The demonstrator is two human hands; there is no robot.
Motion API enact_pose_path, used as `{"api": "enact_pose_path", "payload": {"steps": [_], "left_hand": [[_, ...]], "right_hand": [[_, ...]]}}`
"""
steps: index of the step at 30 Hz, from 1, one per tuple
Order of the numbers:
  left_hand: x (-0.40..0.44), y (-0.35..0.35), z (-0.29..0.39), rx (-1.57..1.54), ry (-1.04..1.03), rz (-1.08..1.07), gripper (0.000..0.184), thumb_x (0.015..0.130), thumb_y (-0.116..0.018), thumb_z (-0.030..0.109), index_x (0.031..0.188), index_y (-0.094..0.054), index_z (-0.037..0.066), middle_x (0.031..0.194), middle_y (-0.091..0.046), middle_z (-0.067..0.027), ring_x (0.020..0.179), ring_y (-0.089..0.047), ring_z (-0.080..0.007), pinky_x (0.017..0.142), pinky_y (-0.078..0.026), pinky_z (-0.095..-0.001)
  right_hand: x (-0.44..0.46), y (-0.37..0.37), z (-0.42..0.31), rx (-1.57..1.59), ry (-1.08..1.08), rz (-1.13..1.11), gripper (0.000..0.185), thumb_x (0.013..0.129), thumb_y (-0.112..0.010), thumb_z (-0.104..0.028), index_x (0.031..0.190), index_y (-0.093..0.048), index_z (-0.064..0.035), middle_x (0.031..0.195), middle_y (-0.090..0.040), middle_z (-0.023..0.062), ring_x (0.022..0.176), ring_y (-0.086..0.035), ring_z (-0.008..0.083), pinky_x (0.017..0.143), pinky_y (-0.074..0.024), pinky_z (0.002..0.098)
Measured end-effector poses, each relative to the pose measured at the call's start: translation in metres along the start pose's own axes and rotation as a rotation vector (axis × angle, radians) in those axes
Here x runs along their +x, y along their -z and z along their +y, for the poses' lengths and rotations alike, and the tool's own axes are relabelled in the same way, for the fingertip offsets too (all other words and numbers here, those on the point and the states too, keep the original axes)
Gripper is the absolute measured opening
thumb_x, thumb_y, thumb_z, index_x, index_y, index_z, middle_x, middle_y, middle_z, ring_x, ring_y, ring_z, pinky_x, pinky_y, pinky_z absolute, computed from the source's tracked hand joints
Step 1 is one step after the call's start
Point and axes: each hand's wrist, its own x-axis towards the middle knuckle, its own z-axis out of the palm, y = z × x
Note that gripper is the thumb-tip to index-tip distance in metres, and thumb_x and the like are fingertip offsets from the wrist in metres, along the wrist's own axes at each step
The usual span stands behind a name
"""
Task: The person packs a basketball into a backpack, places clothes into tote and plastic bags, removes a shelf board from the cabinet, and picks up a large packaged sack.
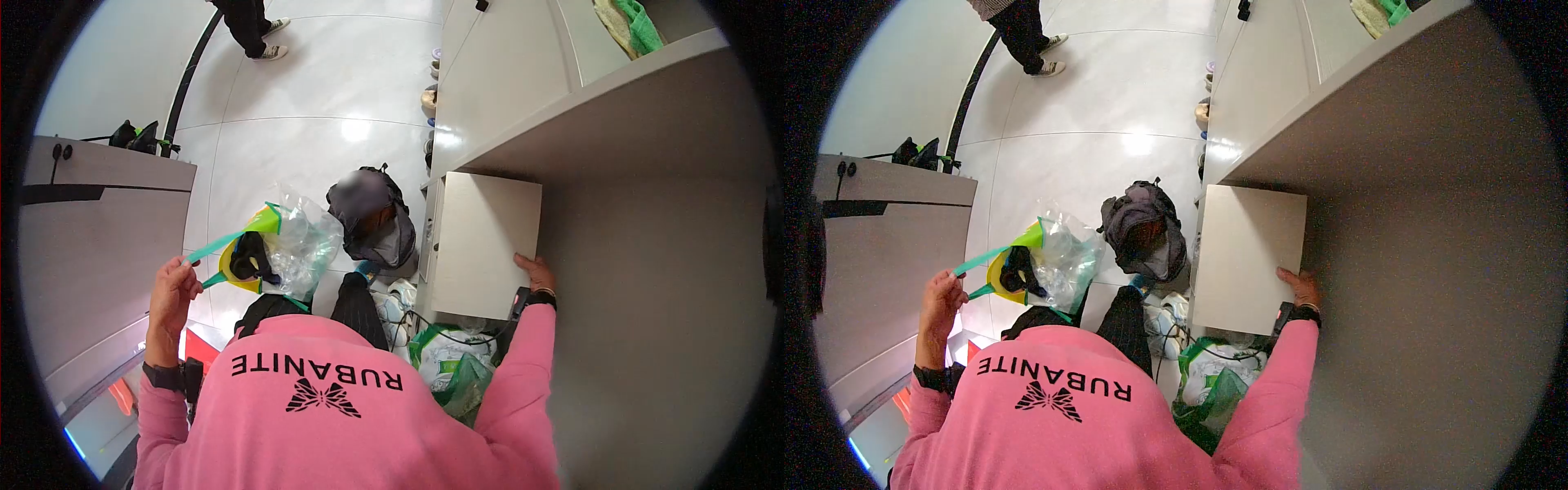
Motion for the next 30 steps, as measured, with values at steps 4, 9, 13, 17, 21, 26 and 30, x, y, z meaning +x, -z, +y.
{"api": "enact_pose_path", "payload": {"steps": [4,9,13,17,21,26,30], "left_hand": [[0.002,0.005,-0.008,-0.038,-0.021,0.01,0.016,0.086,-0.051,0.015,0.089,-0.05,-0.001,0.056,-0.036,0.0025,0.048,-0.035,-0.0083,0.051,-0.035,-0.0228],[0.002,0.01,-0.016,-0.077,-0.078,0.018,0.017,0.087,-0.05,0.015,0.089,-0.05,-0.002,0.057,-0.036,0.0025,0.048,-0.034,-0.008,0.051,-0.035,-0.0227],[0.0,0.015,-0.023,-0.076,-0.111,0.002,0.018,0.087,-0.05,0.015,0.09,-0.05,-0.002,0.057,-0.036,0.0024,0.048,-0.034,-0.0082,0.051,-0.035,-0.0226],[0.002,0.014,-0.026,-0.114,-0.16,0.006,0.018,0.087,-0.051,0.015,0.089,-0.05,-0.003,0.058,-0.037,0.0021,0.049,-0.036,-0.0084,0.051,-0.036,-0.0227],[0.012,0.023,-0.039,-0.103,-0.155,0.017,0.018,0.086,-0.052,0.014,0.088,-0.051,-0.004,0.058,-0.038,0.0018,0.05,-0.037,-0.0085,0.051,-0.035,-0.023],[0.027,0.039,-0.063,-0.193,-0.164,-0.021,0.017,0.084,-0.053,0.012,0.089,-0.052,-0.004,0.058,-0.038,0.0016,0.049,-0.035,-0.0084,0.05,-0.033,-0.0233],[0.05,0.054,-0.094,-0.252,-0.213,-0.024,0.017,0.084,-0.053,0.012,0.088,-0.052,-0.004,0.058,-0.038,0.0011,0.049,-0.036,-0.0094,0.051,-0.033,-0.0233]], "right_hand": [[-0.004,-0.013,0.008,-0.146,0.135,0.047,0.057,0.058,-0.08,-0.026,0.101,-0.058,0.0042,0.097,-0.062,0.0137,0.083,-0.059,0.024,0.077,-0.0466,0.0337],[-0.039,-0.066,0.002,-0.114,0.395,0.094,0.038,0.066,-0.075,-0.011,0.096,-0.061,0.0058,0.087,-0.063,0.0061,0.079,-0.059,0.0165,0.075,-0.0464,0.03],[-0.062,-0.092,0.012,-0.107,0.274,0.04,0.027,0.067,-0.072,-0.011,0.088,-0.065,0.0043,0.079,-0.066,0.0043,0.067,-0.059,0.0139,0.065,-0.0475,0.0279],[-0.106,-0.094,0.001,-0.534,0.359,0.151,0.029,0.066,-0.072,-0.016,0.085,-0.065,0.0042,0.072,-0.066,0.0105,0.063,-0.059,0.0121,0.059,-0.0475,0.0285],[-0.182,-0.11,-0.03,-0.655,0.424,0.116,0.029,0.068,-0.072,-0.018,0.085,-0.065,0.0037,0.072,-0.066,0.0093,0.063,-0.059,0.0116,0.059,-0.0474,0.0285],[-0.231,-0.118,-0.005,-0.592,0.434,0.03,0.029,0.067,-0.072,-0.018,0.085,-0.065,0.0035,0.071,-0.066,0.0083,0.062,-0.059,0.0108,0.057,-0.0475,0.0278],[-0.254,-0.149,0.033,-0.569,0.378,-0.034,0.027,0.068,-0.073,-0.017,0.084,-0.065,0.0038,0.071,-0.066,0.0072,0.062,-0.059,0.0102,0.057,-0.0479,0.027]]}}
